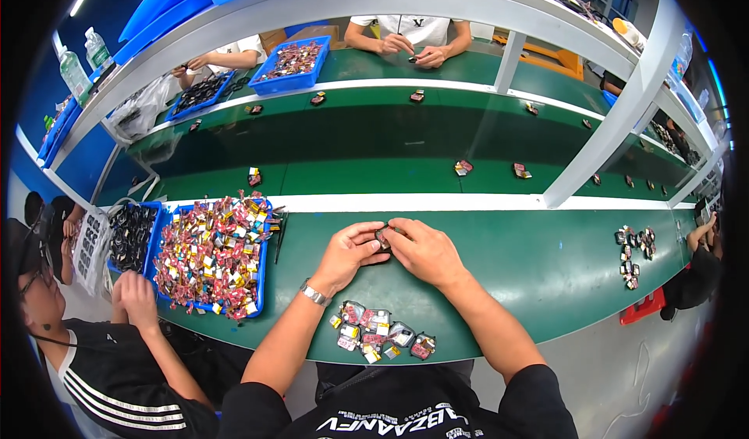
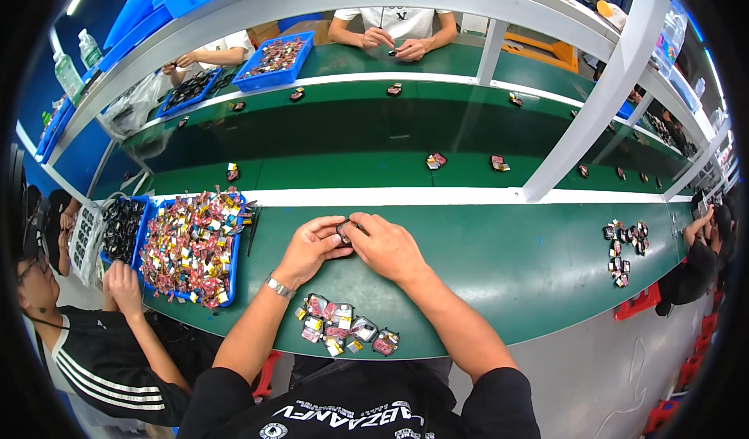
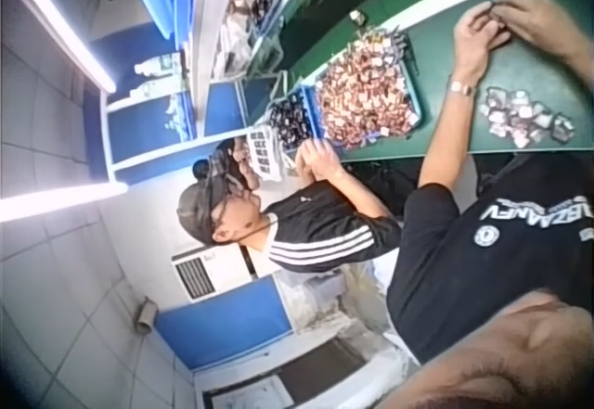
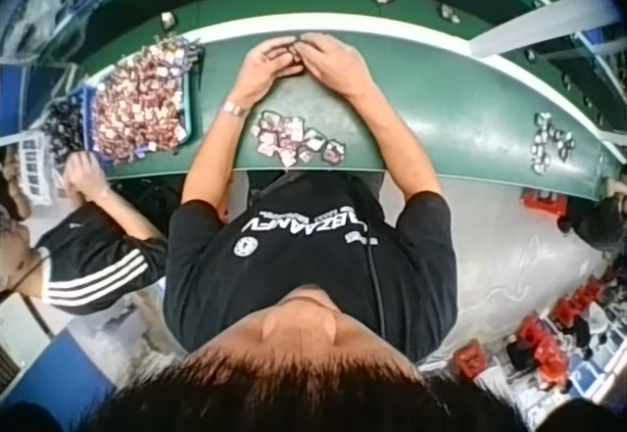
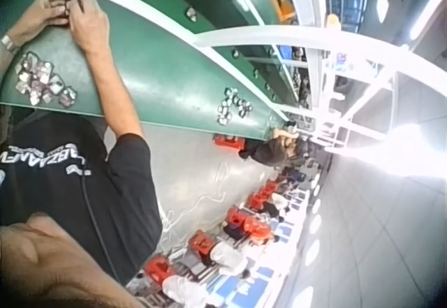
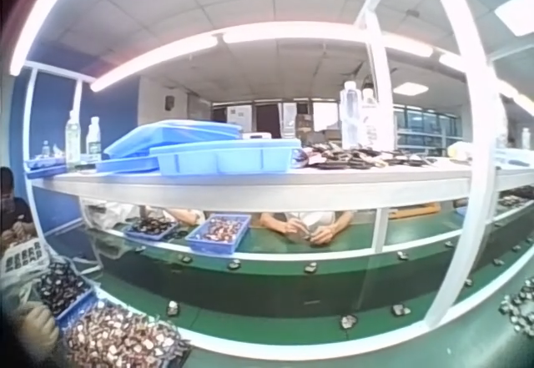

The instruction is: The worker is assembling and sorting small components on a factory production line.

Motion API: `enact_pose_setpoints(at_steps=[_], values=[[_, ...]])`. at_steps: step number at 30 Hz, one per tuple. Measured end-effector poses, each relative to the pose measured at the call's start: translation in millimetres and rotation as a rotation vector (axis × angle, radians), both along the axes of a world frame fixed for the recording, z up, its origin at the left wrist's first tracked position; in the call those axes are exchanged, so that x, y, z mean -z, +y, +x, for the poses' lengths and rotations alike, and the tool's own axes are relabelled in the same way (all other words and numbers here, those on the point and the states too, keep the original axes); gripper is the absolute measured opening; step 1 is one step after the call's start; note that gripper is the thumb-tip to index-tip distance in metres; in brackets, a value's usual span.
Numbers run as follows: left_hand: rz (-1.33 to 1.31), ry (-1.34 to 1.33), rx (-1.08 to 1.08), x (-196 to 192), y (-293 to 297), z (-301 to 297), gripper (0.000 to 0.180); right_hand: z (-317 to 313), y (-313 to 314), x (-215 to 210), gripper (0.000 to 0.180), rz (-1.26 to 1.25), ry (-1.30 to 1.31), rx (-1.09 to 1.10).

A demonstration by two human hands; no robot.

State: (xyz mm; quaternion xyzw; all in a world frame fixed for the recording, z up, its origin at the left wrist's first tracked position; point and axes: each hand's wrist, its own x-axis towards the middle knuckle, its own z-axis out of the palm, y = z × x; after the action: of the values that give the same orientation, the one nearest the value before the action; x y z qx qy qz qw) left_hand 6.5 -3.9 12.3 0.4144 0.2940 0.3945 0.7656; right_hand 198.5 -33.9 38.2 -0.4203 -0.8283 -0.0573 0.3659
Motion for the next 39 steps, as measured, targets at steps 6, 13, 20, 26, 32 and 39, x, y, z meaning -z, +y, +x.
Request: enact_pose_setpoints(at_steps=[6,13,20,26,32,39], values=[[-0.019,-0.07,-0.022,4.2,0.2,-1.9,0.035,6.4,4.1,-5.3,0.018,0.006,0.049,-0.092],[0.052,0.038,-0.046,4.0,-2.1,3.8,0.033,6.4,3.3,-4.9,0.017,-0.073,-0.008,-0.073],[0.124,0.107,-0.033,6.4,-0.8,7.6,0.032,9.5,6.1,-2.2,0.015,-0.175,0.035,-0.12],[0.173,0.168,-0.019,8.6,-1.9,8.3,0.031,10.6,6.5,-4.3,0.015,-0.21,0.034,-0.135],[0.162,0.155,-0.024,8.0,-2.4,8.2,0.031,11.7,6.5,-0.4,0.015,-0.213,0.009,-0.151],[0.164,0.167,-0.023,9.1,-1.9,7.8,0.031,10.9,7.6,4.0,0.015,-0.269,0.013,-0.184]])
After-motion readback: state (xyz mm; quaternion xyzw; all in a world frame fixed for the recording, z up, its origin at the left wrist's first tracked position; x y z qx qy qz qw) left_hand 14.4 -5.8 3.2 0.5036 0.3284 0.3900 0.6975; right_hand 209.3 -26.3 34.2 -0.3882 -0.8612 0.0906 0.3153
